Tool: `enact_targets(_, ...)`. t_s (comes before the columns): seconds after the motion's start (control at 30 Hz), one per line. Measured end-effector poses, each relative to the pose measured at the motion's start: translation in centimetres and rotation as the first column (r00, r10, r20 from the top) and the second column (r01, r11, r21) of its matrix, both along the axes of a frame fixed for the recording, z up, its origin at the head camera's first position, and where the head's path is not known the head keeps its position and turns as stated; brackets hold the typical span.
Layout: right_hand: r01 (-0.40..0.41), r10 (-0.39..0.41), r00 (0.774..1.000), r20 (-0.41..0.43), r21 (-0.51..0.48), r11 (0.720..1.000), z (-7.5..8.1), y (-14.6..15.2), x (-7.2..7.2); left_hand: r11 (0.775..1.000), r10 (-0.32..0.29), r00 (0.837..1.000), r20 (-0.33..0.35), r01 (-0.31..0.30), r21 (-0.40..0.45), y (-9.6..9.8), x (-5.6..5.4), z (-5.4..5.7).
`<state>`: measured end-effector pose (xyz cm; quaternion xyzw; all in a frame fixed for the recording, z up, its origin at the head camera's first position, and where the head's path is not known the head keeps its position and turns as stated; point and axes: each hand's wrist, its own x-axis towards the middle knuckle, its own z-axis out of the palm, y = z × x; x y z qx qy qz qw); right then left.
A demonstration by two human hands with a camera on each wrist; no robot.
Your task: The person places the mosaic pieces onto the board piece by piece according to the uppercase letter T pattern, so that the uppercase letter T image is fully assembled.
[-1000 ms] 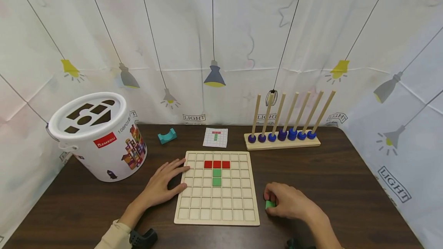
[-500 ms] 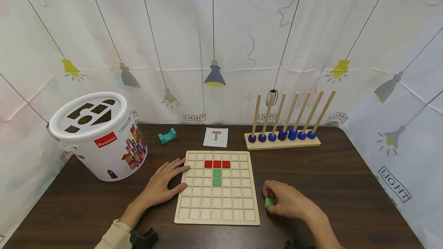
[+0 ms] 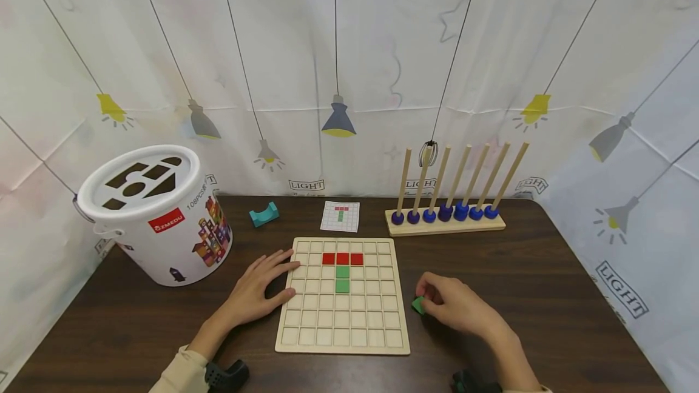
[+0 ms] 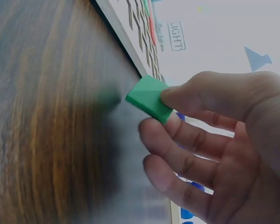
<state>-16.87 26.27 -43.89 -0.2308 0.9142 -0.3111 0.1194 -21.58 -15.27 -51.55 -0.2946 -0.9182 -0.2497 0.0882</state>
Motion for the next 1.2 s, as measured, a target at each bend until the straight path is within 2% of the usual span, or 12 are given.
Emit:
enact_targets(0.37, 0.1, -0.103, 0.993, -0.061, -0.042, 0.994, 0.0, -1.1, -0.8, 1.0, -0.003, 1.0, -0.002, 0.003, 0.011, 0.0, 0.0, 0.1)
enact_targets(0.5, 0.108, -0.113, 0.991, -0.076, -0.064, 0.992, -0.1, -1.7, -1.0, 1.0, -0.001, 1.0, -0.003, 0.001, 0.015, 0.0, 0.1, 0.1)
enact_targets(0.7, 0.108, -0.113, 0.992, -0.049, -0.087, 0.99, -0.4, -2.5, -1.2, 1.0, -0.001, 1.0, -0.003, 0.001, 0.015, 0.0, 0.2, 0.1)
enact_targets(1.2, 0.091, -0.095, 0.995, -0.036, -0.099, 0.991, -0.4, -4.3, -1.7, 1.0, -0.004, 1.0, -0.018, 0.004, 0.008, 0.1, 0.1, 0.0)
